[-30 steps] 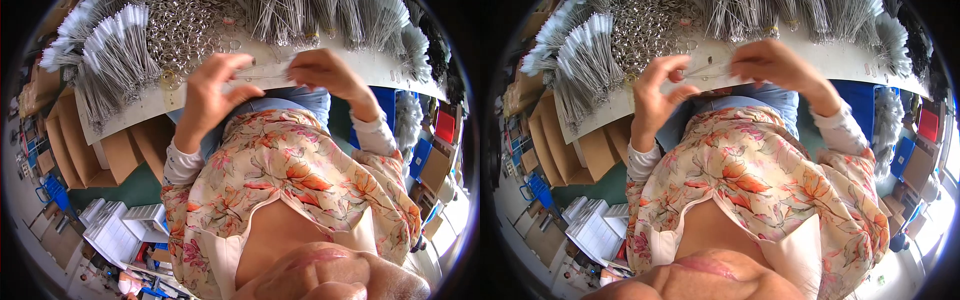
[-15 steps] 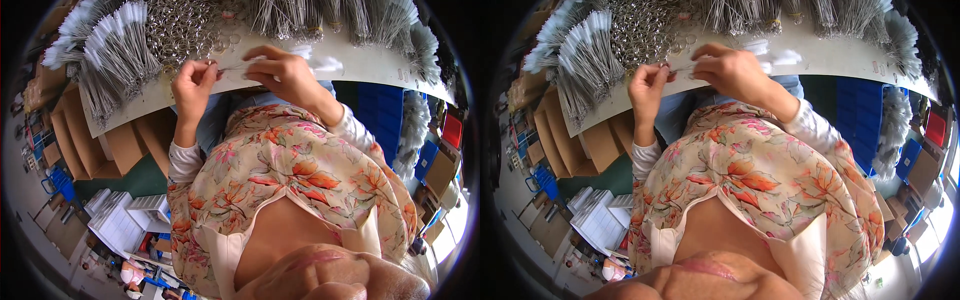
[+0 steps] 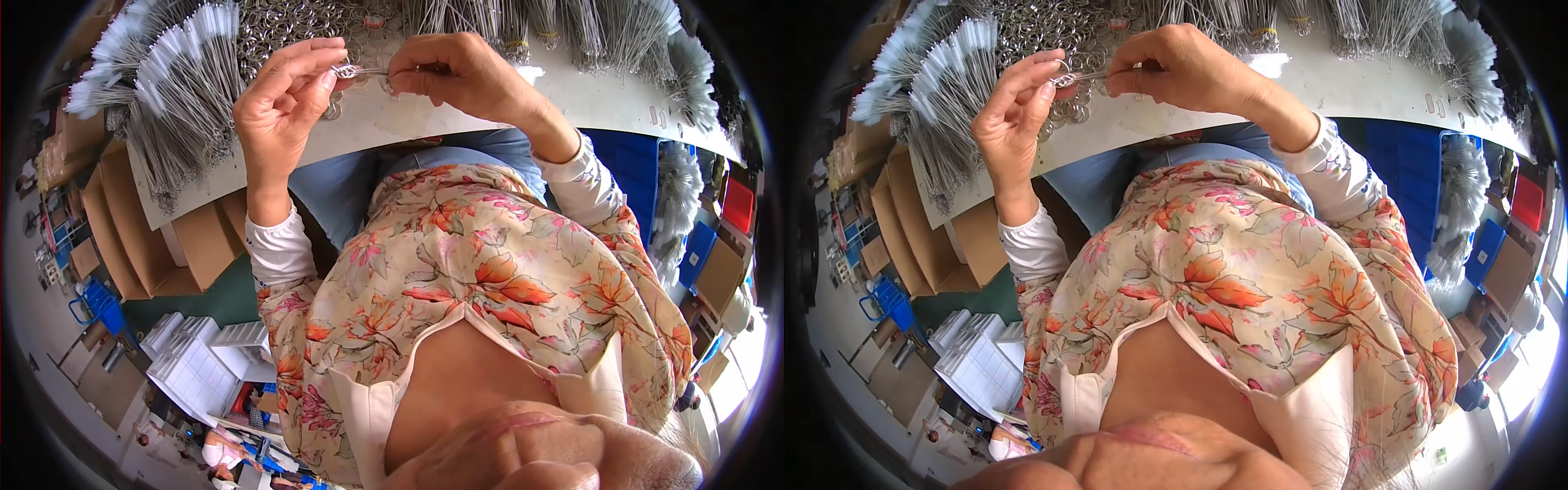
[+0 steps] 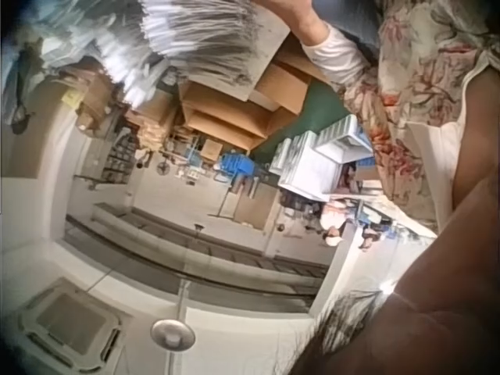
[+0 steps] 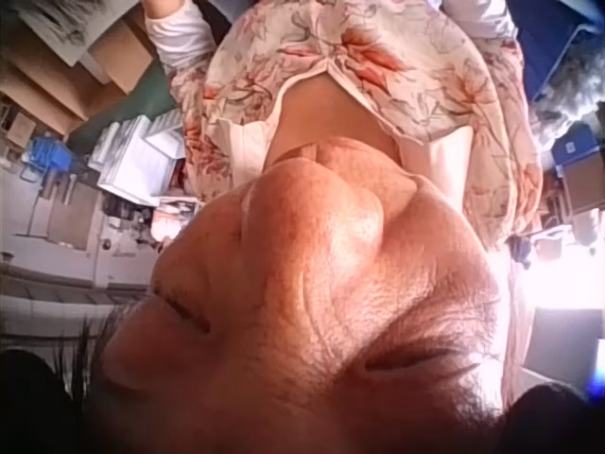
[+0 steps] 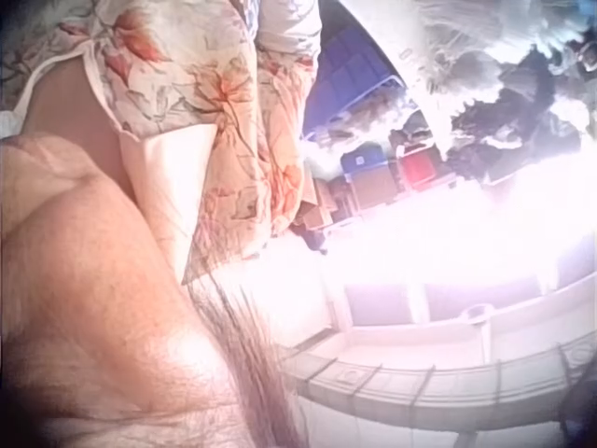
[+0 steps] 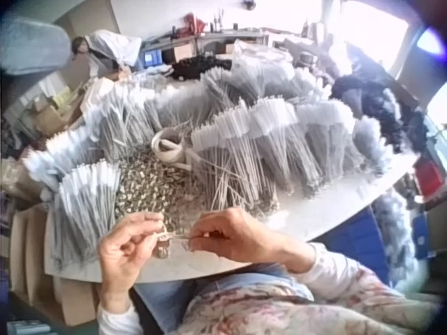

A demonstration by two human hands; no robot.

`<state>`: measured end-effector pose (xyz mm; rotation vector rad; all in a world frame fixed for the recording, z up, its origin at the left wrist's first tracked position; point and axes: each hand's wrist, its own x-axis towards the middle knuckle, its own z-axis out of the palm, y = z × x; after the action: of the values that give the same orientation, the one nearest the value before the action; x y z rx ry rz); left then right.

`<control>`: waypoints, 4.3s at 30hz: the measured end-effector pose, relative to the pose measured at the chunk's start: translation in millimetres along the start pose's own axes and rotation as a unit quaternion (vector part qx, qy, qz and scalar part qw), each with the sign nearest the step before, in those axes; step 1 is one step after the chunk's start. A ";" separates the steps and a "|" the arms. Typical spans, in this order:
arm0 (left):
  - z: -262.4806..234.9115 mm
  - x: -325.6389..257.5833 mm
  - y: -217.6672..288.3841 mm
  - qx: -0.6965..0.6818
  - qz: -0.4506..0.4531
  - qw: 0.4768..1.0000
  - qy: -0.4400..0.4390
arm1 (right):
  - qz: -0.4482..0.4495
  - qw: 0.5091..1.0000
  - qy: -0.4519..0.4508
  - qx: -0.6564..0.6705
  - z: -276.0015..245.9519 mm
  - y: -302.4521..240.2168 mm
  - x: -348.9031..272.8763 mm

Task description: Assembling small white cleaning brushes onto metal rings and packing them into boxes in a workshop.

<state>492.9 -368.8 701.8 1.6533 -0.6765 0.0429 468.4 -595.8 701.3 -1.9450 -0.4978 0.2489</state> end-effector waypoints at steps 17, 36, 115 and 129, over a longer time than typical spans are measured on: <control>20.1 22.0 78.4 0.016 0.133 0.986 0.100 | -0.007 0.931 0.053 0.362 -18.4 -85.5 8.8; -91.5 38.7 132.7 0.157 0.032 0.985 0.070 | -0.107 0.943 0.166 -0.268 23.0 44.7 -19.5; -38.4 27.3 66.3 -0.344 -0.072 0.928 0.120 | -0.264 0.944 0.144 0.136 12.0 -103.7 54.6; -16.6 31.3 75.9 -0.249 0.064 0.936 0.242 | -0.214 0.950 0.193 0.118 6.3 -139.2 66.0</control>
<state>490.3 -369.2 785.5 1.0495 -0.3707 0.3351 492.8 -512.2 828.5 -1.5540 -0.5833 -0.3323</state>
